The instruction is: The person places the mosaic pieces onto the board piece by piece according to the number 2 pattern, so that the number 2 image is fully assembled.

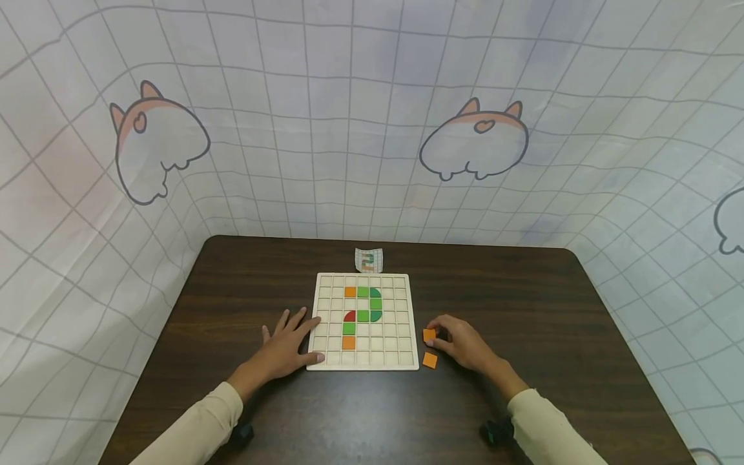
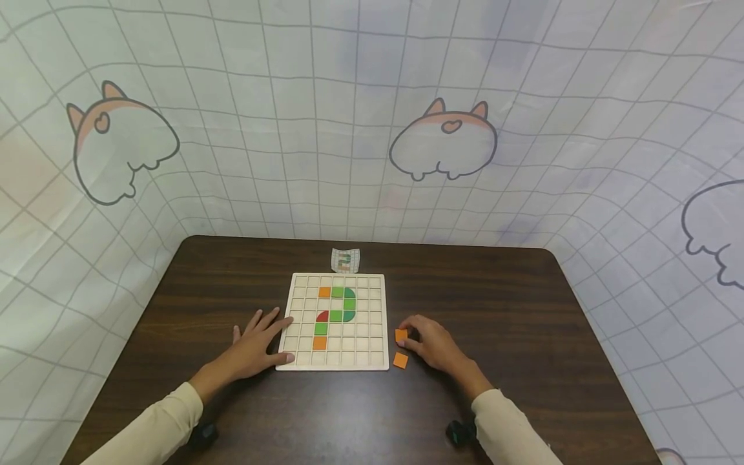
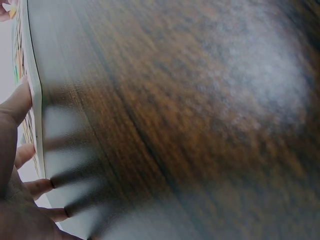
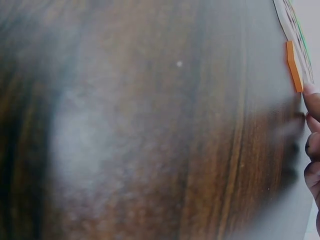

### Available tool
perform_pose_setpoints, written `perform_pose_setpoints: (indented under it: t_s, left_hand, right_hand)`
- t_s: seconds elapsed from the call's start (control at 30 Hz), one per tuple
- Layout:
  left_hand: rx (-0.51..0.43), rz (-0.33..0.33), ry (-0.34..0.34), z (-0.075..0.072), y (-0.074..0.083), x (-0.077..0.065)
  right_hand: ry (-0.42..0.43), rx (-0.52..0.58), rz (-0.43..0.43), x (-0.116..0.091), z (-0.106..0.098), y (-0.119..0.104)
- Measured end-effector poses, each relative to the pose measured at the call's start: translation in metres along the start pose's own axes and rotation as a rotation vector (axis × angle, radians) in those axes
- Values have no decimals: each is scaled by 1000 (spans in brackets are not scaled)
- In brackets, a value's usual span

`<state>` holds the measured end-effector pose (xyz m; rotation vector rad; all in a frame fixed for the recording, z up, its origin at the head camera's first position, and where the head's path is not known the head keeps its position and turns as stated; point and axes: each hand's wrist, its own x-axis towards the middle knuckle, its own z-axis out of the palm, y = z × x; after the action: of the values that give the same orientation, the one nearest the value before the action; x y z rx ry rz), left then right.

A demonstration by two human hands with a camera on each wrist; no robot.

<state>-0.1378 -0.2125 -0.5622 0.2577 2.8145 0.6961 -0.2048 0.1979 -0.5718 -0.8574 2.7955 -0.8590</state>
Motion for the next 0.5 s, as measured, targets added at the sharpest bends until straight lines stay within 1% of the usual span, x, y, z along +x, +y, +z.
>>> perform_pose_setpoints:
  t_s: [0.1,0.3,0.5]
  left_hand:
    - [-2,1,2,0,0,0]
    - [-3,4,4,1,-1,0]
    - [-3,5,7,1,-2,1]
  right_hand:
    - [-10,10,-2,2,-1,-1]
    - [7,44,-30,4,-2,-2]
    - [17,139,-23,6,-1,-7]
